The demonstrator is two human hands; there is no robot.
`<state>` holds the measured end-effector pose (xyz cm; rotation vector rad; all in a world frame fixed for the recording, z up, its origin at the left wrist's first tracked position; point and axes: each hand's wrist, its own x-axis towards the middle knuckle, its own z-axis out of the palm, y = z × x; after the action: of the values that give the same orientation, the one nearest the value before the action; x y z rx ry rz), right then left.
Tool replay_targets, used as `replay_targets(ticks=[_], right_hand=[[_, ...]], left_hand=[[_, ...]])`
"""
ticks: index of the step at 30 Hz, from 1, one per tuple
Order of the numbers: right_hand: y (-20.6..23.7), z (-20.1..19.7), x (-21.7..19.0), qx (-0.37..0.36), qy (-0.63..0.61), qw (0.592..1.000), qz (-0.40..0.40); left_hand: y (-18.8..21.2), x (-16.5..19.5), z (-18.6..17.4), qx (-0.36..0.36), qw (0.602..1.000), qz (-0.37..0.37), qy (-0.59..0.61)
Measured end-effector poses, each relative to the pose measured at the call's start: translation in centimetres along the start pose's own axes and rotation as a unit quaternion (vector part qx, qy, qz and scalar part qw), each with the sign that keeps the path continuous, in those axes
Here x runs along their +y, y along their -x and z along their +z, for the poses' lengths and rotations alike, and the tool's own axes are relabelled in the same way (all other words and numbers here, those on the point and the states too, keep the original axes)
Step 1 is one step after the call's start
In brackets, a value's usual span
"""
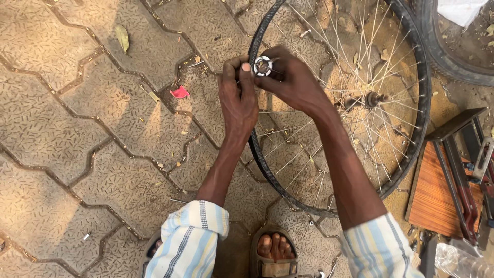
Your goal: The person works on a bicycle wheel lying on the paved ground, holding a small spoke wrench and turning spoke nipples at the rim to adjust spoke tension. They steady the rim with one hand while rotating the wrench with the other, working around the rim section by section.
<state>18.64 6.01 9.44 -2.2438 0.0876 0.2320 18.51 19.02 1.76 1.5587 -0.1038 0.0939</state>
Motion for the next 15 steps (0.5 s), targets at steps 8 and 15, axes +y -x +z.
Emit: replay_targets(ticks=[8, 15], right_hand=[[1.0, 1.8, 2.5, 0.131, 0.075, 0.983, -0.101], [3.0, 0.6, 1.6, 0.213, 0.089, 0.969, -0.088]], left_hand=[[0.3, -0.2, -0.3, -0.014, 0.999, -0.035, 0.011], [0.2, -0.4, -0.4, -0.020, 0.999, -0.014, 0.037]])
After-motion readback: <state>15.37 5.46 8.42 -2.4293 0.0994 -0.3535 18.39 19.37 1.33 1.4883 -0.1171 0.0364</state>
